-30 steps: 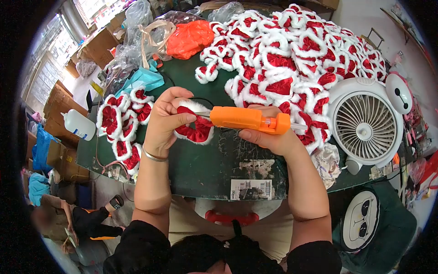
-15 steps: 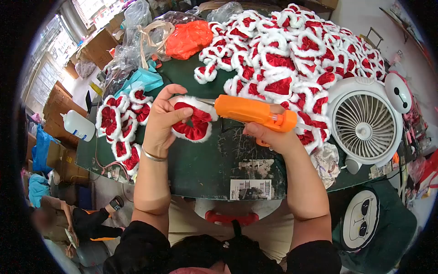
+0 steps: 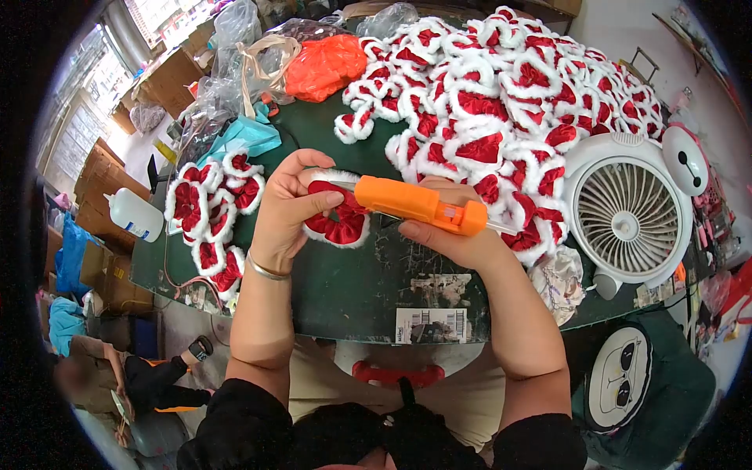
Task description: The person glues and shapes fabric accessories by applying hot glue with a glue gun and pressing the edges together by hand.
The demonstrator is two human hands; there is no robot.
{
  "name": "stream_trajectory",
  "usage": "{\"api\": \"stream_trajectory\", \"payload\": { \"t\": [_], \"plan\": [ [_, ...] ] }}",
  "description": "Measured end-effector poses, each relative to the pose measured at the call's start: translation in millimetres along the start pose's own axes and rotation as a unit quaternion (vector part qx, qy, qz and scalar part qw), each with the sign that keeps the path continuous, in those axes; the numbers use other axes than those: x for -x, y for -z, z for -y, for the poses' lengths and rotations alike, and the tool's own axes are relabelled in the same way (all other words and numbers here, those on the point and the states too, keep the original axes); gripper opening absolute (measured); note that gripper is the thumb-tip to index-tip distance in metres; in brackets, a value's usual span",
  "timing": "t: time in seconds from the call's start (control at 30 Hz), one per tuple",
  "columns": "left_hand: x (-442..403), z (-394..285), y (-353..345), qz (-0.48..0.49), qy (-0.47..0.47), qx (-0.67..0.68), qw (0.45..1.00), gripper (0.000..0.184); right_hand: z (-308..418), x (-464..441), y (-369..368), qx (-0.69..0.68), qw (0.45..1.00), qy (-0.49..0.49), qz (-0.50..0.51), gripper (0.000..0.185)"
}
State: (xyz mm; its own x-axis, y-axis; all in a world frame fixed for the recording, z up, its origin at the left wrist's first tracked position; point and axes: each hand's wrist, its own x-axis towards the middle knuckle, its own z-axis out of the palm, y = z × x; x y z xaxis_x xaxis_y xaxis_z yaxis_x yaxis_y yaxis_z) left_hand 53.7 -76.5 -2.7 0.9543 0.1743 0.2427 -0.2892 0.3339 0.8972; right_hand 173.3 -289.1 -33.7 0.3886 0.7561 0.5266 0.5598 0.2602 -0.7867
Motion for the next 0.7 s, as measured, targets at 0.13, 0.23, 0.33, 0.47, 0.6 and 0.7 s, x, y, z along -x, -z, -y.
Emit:
{"api": "stream_trajectory", "payload": {
  "t": [0.13,0.23,0.33,0.47,0.6,0.7],
  "plan": [
    [-2,2,7,0.011,-0.003,-0.009,1.0,0.037,-2,-1,-4,0.093,0.994,0.061,0.013,0.028],
    [-1,0,1,-0.021,0.0,-0.035,0.999,0.04,2,-3,0,0.063,0.996,0.055,0.03,0.028],
    [-1,-2,1,-0.025,0.015,-0.044,0.999,0.041,3,-2,6,0.043,0.997,0.052,0.035,0.027],
    [-1,1,0,-0.022,0.023,-0.043,0.999,0.043,-5,18,24,0.039,0.998,0.027,-0.032,0.021],
    [-2,12,-6,-0.007,0.022,0.016,1.0,0.045,-9,10,27,-0.243,0.955,-0.167,-0.025,0.041],
    [0,29,-21,0.002,0.029,0.047,0.998,0.046,5,-2,-16,-0.166,0.967,-0.119,-0.154,0.04]
  ]
}}
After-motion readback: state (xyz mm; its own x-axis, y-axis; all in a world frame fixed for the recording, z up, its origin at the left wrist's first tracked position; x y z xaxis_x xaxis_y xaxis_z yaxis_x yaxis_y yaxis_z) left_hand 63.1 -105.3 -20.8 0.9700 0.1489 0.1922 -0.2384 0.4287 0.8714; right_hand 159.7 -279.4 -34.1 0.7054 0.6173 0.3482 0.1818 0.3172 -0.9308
